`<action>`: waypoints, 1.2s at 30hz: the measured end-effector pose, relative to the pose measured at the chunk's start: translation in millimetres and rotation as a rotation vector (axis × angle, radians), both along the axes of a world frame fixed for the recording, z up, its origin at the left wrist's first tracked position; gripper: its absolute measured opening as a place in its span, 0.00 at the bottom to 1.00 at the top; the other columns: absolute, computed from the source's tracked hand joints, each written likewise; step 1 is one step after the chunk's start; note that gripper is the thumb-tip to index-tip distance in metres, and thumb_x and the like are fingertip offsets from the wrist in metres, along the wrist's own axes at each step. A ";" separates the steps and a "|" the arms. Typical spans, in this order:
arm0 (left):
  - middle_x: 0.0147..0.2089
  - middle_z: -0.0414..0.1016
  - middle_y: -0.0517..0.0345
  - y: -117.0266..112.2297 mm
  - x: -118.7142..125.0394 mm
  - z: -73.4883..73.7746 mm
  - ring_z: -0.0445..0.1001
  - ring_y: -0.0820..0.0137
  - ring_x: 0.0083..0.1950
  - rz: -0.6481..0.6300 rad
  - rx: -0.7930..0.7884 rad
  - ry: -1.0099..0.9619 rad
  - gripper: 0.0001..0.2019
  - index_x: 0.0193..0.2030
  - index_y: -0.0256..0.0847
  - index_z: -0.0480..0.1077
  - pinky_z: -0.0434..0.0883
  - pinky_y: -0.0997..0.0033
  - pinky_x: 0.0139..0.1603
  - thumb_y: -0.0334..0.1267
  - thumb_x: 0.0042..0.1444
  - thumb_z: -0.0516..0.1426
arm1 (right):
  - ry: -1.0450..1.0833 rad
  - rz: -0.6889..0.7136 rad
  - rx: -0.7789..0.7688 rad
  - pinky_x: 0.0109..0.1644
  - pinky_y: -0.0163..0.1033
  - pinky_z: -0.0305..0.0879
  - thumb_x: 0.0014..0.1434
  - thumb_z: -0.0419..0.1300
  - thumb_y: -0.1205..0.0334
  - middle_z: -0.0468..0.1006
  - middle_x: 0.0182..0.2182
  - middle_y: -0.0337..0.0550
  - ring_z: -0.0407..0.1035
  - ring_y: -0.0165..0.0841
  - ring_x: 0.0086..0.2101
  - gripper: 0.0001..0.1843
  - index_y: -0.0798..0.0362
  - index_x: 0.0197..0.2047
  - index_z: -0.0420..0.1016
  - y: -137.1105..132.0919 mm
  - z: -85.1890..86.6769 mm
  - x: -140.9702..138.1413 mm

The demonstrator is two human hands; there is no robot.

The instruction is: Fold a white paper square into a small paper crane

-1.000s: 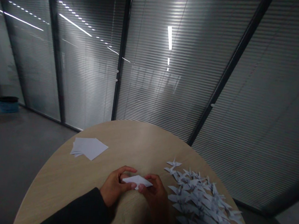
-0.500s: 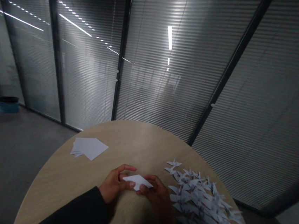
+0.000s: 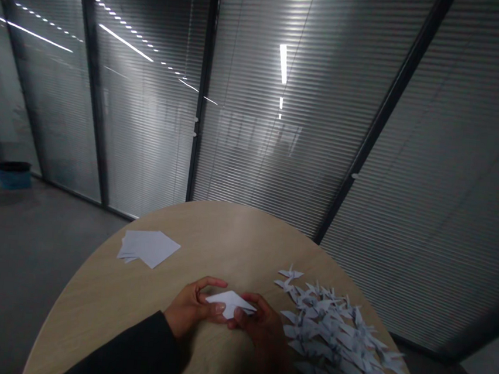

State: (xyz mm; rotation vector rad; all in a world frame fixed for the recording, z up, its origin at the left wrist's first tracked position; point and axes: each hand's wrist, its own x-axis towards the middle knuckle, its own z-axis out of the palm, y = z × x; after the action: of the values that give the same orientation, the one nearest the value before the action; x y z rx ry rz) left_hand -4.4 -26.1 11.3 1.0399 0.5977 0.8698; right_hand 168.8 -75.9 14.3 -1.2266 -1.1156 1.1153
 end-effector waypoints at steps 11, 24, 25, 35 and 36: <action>0.23 0.79 0.56 -3.3 4.8 6.0 0.78 0.68 0.25 0.005 -0.041 -0.046 0.29 0.42 0.34 0.70 0.74 0.71 0.33 0.41 0.32 0.72 | 0.110 0.041 -0.032 0.40 0.45 0.71 0.38 0.70 0.43 0.80 0.22 0.41 0.77 0.41 0.29 0.32 0.54 0.42 0.74 0.7 -4.0 -0.5; 0.27 0.79 0.56 -2.0 4.5 7.6 0.76 0.69 0.27 0.082 -0.025 0.107 0.27 0.36 0.34 0.73 0.72 0.71 0.31 0.44 0.27 0.72 | -0.109 -0.051 0.018 0.35 0.44 0.72 0.39 0.68 0.44 0.81 0.23 0.42 0.77 0.42 0.28 0.27 0.53 0.39 0.77 5.4 -8.8 0.3; 0.27 0.79 0.55 -2.3 4.4 8.7 0.76 0.69 0.27 0.093 -0.015 0.135 0.27 0.35 0.34 0.74 0.71 0.72 0.29 0.45 0.27 0.72 | -0.108 -0.042 0.023 0.35 0.44 0.72 0.39 0.68 0.44 0.81 0.23 0.42 0.76 0.42 0.28 0.27 0.53 0.39 0.77 5.8 -10.1 0.1; 0.19 0.75 0.56 -3.4 5.7 8.2 0.70 0.73 0.19 0.149 0.065 0.206 0.24 0.26 0.32 0.74 0.67 0.74 0.21 0.51 0.28 0.70 | -0.414 -0.072 0.254 0.40 0.36 0.71 0.53 0.60 0.52 0.80 0.38 0.44 0.74 0.37 0.38 0.15 0.49 0.42 0.77 0.8 -14.4 -2.5; 0.19 0.75 0.55 -3.5 5.9 7.4 0.71 0.72 0.19 0.135 0.068 0.217 0.24 0.26 0.32 0.74 0.67 0.73 0.22 0.52 0.28 0.70 | -0.443 -0.082 0.306 0.42 0.37 0.71 0.54 0.59 0.52 0.79 0.39 0.44 0.74 0.37 0.40 0.15 0.49 0.42 0.78 0.2 -14.2 -2.8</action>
State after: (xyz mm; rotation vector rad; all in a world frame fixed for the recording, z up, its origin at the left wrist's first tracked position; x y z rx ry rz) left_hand 1.6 -29.6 18.7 1.1753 0.8330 0.9066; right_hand 166.0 -75.7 0.1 -1.2905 -1.4906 0.5914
